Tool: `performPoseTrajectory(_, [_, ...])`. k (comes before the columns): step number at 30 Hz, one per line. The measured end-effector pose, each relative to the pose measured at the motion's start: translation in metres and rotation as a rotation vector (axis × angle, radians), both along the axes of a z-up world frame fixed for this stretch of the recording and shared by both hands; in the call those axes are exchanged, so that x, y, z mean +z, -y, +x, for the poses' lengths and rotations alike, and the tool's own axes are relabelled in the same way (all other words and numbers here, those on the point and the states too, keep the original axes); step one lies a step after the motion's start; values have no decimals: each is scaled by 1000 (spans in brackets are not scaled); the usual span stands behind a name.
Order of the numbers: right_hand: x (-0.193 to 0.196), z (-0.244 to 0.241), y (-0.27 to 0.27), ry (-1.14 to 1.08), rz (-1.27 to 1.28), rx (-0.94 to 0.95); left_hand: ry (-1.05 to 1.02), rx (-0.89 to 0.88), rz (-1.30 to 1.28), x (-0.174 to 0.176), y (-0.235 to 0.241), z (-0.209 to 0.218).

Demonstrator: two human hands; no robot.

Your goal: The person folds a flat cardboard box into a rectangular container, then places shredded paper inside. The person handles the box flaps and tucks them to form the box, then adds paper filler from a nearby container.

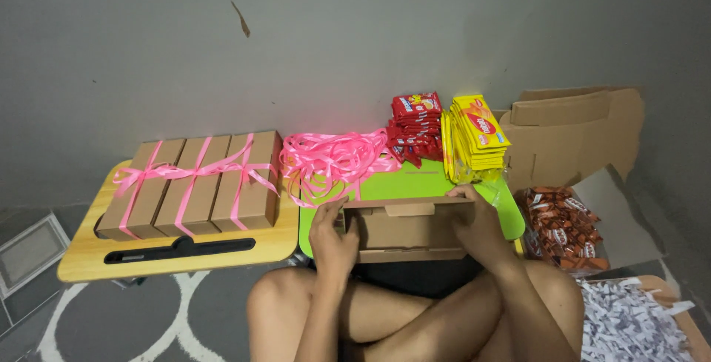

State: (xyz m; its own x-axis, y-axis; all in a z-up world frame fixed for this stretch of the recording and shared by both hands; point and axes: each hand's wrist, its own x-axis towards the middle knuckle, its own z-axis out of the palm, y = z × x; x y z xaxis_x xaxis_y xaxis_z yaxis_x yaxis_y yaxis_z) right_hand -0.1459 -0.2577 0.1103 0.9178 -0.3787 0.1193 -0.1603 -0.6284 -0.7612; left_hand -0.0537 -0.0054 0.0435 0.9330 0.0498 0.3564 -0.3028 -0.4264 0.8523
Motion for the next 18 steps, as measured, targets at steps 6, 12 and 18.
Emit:
performPoseTrajectory(6, [-8, 0, 3, 22, 14, -38, -53, -28, 39, 3, 0, 3])
performPoseTrajectory(12, [-18, 10, 9, 58, -10, -97, -82, -37, 31, 3, 5, 15])
performPoseTrajectory(18, [-29, 17, 13, 148, -22, -212, -117, -101, 20, -34, 9, 42])
